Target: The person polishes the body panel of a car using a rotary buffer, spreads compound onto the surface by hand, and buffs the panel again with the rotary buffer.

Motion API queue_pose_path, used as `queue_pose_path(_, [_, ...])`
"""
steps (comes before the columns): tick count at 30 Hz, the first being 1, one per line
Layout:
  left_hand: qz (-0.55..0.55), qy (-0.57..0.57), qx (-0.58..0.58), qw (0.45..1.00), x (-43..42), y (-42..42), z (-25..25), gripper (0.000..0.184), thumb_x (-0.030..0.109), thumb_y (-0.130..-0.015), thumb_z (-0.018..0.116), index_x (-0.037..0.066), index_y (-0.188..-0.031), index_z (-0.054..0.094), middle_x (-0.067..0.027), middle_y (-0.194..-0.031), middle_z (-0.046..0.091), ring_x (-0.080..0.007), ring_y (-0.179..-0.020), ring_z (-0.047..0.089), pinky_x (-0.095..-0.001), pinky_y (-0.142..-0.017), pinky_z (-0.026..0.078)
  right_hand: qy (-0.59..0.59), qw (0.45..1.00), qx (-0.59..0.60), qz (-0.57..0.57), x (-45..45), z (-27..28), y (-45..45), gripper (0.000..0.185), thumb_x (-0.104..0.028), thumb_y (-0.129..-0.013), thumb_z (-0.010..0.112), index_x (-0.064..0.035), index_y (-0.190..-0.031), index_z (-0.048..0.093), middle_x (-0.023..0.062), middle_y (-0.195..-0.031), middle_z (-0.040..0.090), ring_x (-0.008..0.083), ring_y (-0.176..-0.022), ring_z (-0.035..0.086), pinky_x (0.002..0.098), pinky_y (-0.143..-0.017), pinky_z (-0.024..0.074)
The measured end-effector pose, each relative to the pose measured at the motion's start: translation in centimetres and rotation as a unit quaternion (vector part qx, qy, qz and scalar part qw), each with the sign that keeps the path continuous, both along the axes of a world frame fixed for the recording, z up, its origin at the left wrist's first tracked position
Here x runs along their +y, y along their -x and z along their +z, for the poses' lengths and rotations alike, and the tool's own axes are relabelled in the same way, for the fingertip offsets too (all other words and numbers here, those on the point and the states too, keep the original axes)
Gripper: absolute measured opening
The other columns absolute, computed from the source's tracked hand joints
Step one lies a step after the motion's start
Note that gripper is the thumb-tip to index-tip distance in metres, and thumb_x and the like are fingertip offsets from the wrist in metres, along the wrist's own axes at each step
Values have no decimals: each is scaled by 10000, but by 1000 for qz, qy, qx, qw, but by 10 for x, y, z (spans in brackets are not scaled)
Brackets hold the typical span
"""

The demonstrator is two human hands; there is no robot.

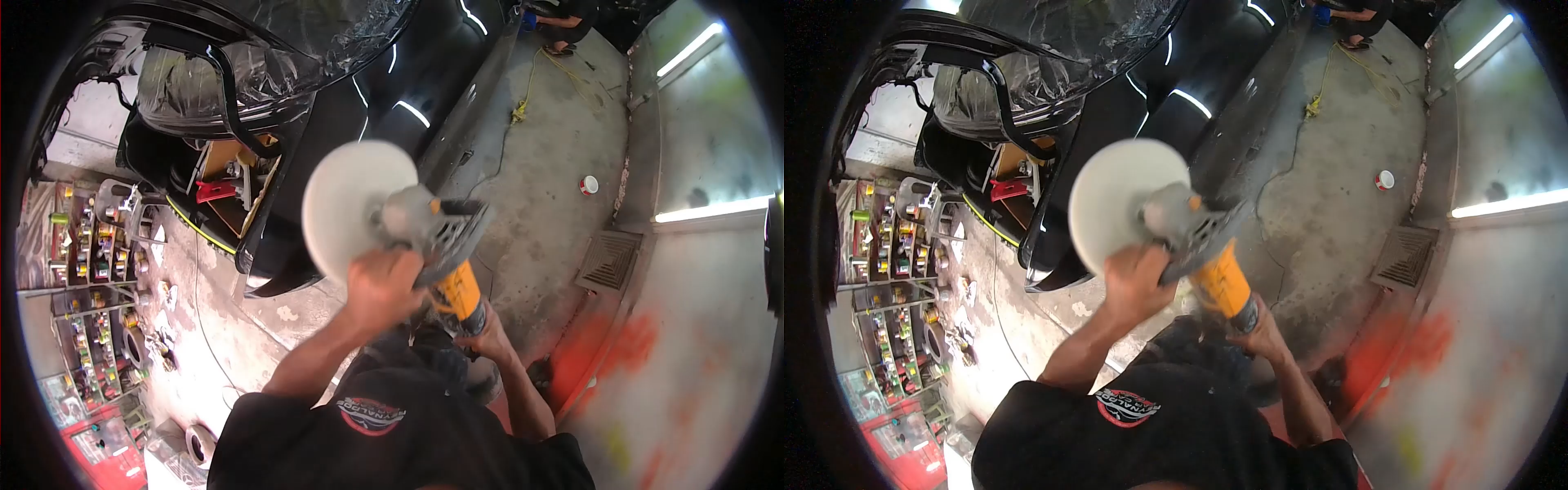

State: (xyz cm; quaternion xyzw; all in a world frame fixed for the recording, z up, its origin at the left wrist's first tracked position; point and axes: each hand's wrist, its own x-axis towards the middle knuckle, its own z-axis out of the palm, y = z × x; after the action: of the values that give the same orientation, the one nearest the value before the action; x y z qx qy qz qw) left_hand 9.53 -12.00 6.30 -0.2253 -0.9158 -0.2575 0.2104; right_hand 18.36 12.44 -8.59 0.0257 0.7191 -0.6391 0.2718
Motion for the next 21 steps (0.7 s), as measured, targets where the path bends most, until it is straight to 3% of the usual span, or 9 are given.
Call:
queue_pose_path(4, [-28, -21, -51, 998, -23, -51, 10, 260, 87, -596, 784, 112, -761, 584, -39, -614, 521, -230, -523, 562, -381, -483, 435, 5, 998, -44, 36, -12, 7, -31, 861, -63, -583, 873, -31, -1344, 473, 65, -1229, 612, 170, -1165, 552, 341, -1024, 421])
queue_pose_path(8, [-38, -40, -69, 996, -26, -47, 13, 242, 52, -576, 728, 84, -749, 561, -66, -625, 535, -282, -531, 558, -406, -489, 435, 33, 999, -38, 8, -16, 10, -40, 923, -71, -570, 878, -24, -1387, 452, 66, -1267, 608, 164, -1195, 544, 333, -1041, 410])
queue_pose_path(11, [-28, -21, -46, 998, -13, -21, 8, 260, 89, -594, 756, 114, -740, 543, -46, -625, 534, -262, -522, 570, -391, -484, 455, 32, 999, 4, 6, -7, 29, -14, 792, -114, -613, 873, -47, -1299, 484, 69, -1214, 605, 179, -1145, 560, 332, -1004, 426])
queue_pose_path(17, [-32, -40, -20, 998, 36, 72, -15, 239, 63, -608, 738, 85, -756, 552, -80, -652, 570, -297, -545, 587, -396, -495, 467, 0, 1000, -22, -21, 35, 1, 52, 908, -70, -561, 849, -15, -1376, 452, 67, -1215, 609, 174, -1130, 568, 335, -991, 451])
queue_pose_path(21, [-17, -47, -27, 998, 79, 140, -24, 204, 19, -627, 725, 54, -763, 576, -119, -655, 590, -330, -556, 590, -408, -502, 466, -25, 999, 13, -22, 78, -12, 122, 864, -71, -555, 849, -22, -1336, 482, 74, -1174, 622, 189, -1091, 590, 340, -966, 468])
